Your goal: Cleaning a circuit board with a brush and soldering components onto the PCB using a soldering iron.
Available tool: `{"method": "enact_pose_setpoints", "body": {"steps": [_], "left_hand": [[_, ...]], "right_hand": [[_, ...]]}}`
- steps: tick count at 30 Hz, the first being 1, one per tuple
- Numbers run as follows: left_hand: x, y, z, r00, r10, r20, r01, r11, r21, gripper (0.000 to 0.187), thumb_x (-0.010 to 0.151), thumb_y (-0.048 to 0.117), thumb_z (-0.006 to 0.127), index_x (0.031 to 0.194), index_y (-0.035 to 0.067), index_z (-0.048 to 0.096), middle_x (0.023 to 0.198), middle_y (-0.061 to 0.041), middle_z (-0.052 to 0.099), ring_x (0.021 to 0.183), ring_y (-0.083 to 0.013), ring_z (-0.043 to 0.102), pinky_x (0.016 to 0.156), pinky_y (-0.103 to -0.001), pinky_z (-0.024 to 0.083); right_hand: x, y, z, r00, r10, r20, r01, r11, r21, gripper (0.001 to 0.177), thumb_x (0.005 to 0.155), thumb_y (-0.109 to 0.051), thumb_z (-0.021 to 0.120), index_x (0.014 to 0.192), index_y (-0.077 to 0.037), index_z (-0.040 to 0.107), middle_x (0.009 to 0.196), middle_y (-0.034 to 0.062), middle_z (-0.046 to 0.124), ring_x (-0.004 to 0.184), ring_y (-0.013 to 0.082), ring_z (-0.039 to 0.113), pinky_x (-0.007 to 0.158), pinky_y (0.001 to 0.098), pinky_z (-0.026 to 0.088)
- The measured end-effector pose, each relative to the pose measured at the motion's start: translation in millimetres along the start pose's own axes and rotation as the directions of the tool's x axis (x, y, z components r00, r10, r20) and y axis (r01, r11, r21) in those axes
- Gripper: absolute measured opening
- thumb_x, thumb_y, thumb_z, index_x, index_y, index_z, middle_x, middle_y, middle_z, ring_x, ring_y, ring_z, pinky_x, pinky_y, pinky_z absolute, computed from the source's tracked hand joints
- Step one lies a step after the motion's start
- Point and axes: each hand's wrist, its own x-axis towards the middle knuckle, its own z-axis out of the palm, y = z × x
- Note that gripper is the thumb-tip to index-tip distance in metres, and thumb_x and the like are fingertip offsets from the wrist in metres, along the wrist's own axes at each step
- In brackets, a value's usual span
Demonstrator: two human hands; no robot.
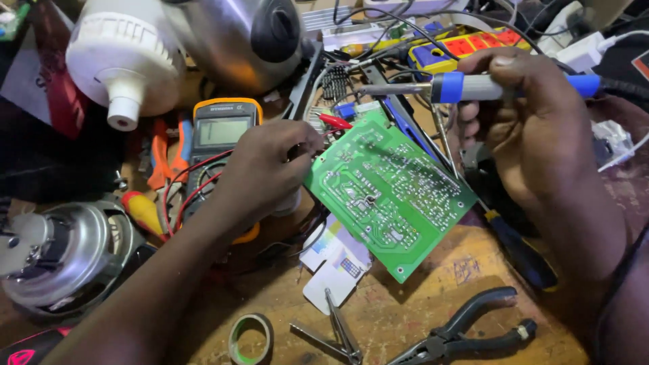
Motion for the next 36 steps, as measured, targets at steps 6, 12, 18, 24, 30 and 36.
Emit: {"method": "enact_pose_setpoints", "body": {"steps": [6, 12, 18, 24, 30, 36], "left_hand": [[7, 13, -5, 0.990, -0.126, 0.056, 0.125, 0.992, 0.025, 0.021, 0.102, 0.021, 0.060, 0.095, 0.009, 0.077, 0.095, -0.005, 0.082, 0.085, -0.0232, 0.072, 0.076, -0.042, 0.050], [4, 11, 0, 0.994, -0.013, 0.108, 0.016, 0.999, -0.029, 0.019, 0.101, 0.015, 0.059, 0.084, 0.007, 0.064, 0.082, -0.005, 0.073, 0.077, -0.0240, 0.068, 0.073, -0.040, 0.047], [4, 13, -3, 0.983, -0.090, 0.162, 0.093, 0.996, -0.007, 0.019, 0.102, 0.018, 0.060, 0.088, 0.009, 0.067, 0.084, -0.004, 0.073, 0.079, -0.0232, 0.068, 0.071, -0.040, 0.045], [4, 11, -3, 0.982, -0.069, 0.178, 0.066, 0.998, 0.023, 0.020, 0.104, 0.018, 0.058, 0.088, 0.009, 0.065, 0.084, -0.005, 0.072, 0.082, -0.0252, 0.067, 0.073, -0.042, 0.046], [4, 10, -1, 0.983, -0.055, 0.175, 0.048, 0.998, 0.046, 0.020, 0.105, 0.021, 0.059, 0.093, 0.009, 0.069, 0.091, -0.006, 0.076, 0.087, -0.0275, 0.070, 0.076, -0.043, 0.047], [3, 10, -2, 0.976, -0.079, 0.201, 0.070, 0.996, 0.051, 0.018, 0.105, 0.023, 0.059, 0.095, 0.011, 0.069, 0.092, -0.003, 0.076, 0.089, -0.0259, 0.070, 0.078, -0.041, 0.048]], "right_hand": [[-1, -7, 6, 0.995, 0.092, 0.026, -0.092, 0.996, 0.000, 0.044, 0.097, -0.043, 0.055, 0.125, -0.016, 0.074, 0.079, 0.0078, 0.070, 0.062, 0.0200, 0.069, 0.048, 0.0292, 0.045], [0, -4, 4, 0.994, 0.109, 0.001, -0.109, 0.993, -0.041, 0.040, 0.106, -0.043, 0.051, 0.127, -0.015, 0.072, 0.095, 0.0013, 0.067, 0.074, 0.0150, 0.065, 0.060, 0.0292, 0.048], [-2, -2, 7, 0.996, 0.093, 0.018, -0.090, 0.988, -0.124, 0.041, 0.109, -0.039, 0.048, 0.127, -0.012, 0.073, 0.097, 0.0038, 0.067, 0.071, 0.0103, 0.063, 0.047, 0.0141, 0.032], [-8, -5, 12, 0.998, 0.042, 0.035, -0.037, 0.990, -0.139, 0.045, 0.110, -0.042, 0.049, 0.128, -0.008, 0.072, 0.094, 0.0063, 0.064, 0.073, 0.0162, 0.063, 0.065, 0.0283, 0.050], [-6, -6, 11, 0.998, 0.067, 0.011, -0.065, 0.990, -0.124, 0.043, 0.109, -0.040, 0.049, 0.128, -0.008, 0.071, 0.096, 0.0058, 0.063, 0.075, 0.0149, 0.062, 0.067, 0.0239, 0.051], [-8, -8, 12, 0.998, 0.055, 0.016, -0.053, 0.988, -0.143, 0.043, 0.111, -0.039, 0.048, 0.128, -0.008, 0.071, 0.099, 0.0069, 0.066, 0.074, 0.0152, 0.062, 0.071, 0.0278, 0.052]]}}
